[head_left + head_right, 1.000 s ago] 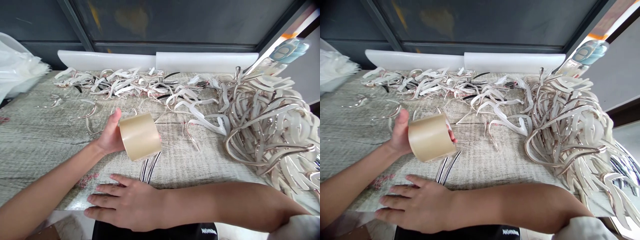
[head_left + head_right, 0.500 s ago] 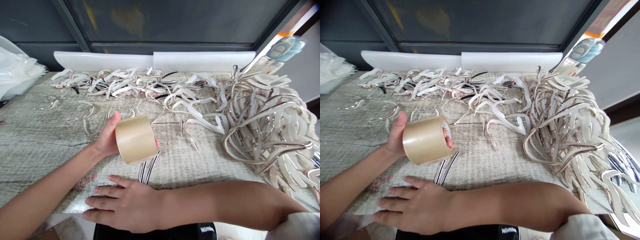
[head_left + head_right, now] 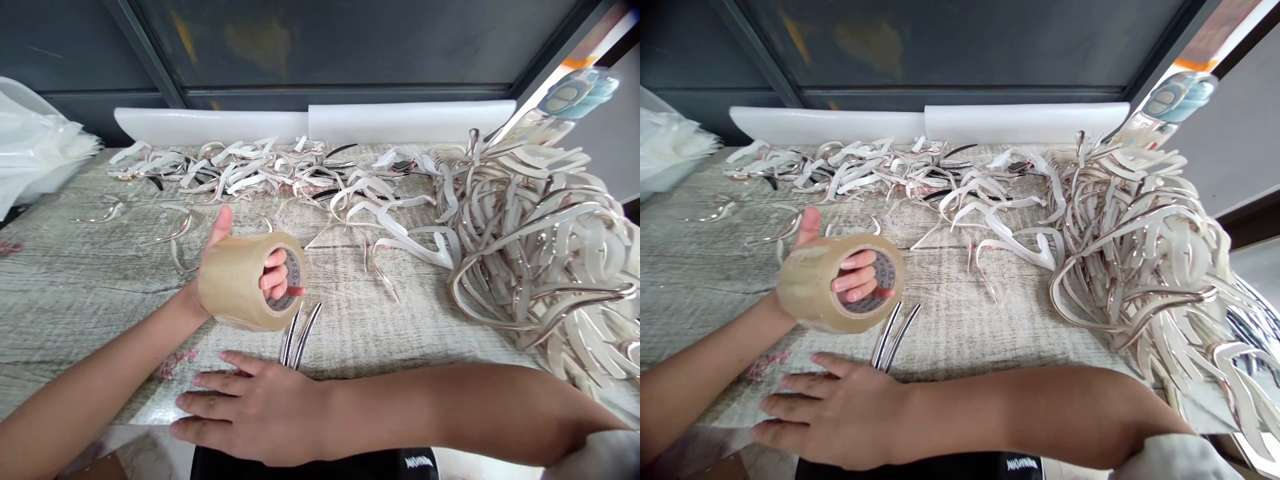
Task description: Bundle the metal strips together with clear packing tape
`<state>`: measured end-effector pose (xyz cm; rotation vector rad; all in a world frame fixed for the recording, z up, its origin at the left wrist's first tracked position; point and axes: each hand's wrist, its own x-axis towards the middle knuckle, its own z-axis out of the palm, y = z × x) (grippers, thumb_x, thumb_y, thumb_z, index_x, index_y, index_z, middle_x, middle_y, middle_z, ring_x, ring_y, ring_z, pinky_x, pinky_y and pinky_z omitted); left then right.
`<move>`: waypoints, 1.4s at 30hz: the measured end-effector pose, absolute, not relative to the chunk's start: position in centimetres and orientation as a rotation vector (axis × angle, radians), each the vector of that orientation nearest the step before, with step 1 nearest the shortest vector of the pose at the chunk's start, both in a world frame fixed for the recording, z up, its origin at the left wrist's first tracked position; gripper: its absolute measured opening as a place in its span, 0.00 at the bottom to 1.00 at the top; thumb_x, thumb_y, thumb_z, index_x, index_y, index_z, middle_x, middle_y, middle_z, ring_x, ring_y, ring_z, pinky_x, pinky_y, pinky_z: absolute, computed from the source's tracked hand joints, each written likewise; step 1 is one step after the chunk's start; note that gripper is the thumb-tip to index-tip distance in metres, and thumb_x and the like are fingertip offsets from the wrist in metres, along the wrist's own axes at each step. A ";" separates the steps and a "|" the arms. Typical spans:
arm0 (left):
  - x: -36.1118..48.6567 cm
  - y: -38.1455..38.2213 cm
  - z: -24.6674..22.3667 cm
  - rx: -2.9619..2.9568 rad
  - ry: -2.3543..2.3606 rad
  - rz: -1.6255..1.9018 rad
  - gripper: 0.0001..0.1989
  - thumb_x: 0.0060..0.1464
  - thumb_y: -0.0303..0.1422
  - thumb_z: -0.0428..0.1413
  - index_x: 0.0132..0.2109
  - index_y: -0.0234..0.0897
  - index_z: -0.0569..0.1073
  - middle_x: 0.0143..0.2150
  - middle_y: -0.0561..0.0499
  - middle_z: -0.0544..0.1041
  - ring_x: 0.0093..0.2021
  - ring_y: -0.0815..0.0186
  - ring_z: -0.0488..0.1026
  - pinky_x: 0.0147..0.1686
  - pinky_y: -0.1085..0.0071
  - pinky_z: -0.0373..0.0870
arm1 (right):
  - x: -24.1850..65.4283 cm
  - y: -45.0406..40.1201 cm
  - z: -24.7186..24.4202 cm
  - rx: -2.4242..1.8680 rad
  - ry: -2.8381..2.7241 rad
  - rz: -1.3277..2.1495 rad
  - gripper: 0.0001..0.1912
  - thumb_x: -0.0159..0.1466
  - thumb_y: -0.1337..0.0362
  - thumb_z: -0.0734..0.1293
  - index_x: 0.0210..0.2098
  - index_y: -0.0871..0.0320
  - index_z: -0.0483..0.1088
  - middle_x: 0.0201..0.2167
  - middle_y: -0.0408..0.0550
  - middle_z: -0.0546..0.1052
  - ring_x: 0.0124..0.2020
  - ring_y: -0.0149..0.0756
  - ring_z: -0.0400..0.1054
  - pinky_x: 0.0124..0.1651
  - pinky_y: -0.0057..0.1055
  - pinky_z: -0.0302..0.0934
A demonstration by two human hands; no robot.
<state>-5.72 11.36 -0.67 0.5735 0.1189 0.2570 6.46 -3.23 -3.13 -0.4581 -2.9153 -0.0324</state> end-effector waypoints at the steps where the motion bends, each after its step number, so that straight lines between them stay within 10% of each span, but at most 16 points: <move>1: -5.8 11.5 -0.8 0.528 0.110 0.267 0.40 0.42 0.68 0.47 0.34 0.32 0.75 0.25 0.46 0.76 0.31 0.59 0.75 0.58 0.59 0.67 | 6.4 -3.3 -3.2 -0.463 -2.908 -0.031 0.28 0.72 0.68 0.43 0.65 0.46 0.56 0.68 0.32 0.56 0.68 0.27 0.51 0.71 0.35 0.48; 12: -6.0 11.5 -1.1 0.511 0.158 0.291 0.32 0.44 0.66 0.47 0.21 0.41 0.53 0.18 0.47 0.74 0.31 0.59 0.75 0.57 0.59 0.70 | 6.5 -3.2 -3.0 -0.444 -2.907 0.031 0.27 0.72 0.67 0.44 0.65 0.48 0.57 0.68 0.34 0.57 0.68 0.28 0.51 0.71 0.36 0.48; 42: -5.7 11.1 -0.7 0.625 0.113 0.294 0.42 0.46 0.70 0.36 0.31 0.37 0.74 0.16 0.49 0.74 0.16 0.65 0.64 0.56 0.58 0.70 | 6.1 -3.4 -3.5 -0.456 -2.921 0.093 0.27 0.72 0.67 0.43 0.65 0.48 0.56 0.68 0.34 0.55 0.68 0.29 0.51 0.72 0.38 0.47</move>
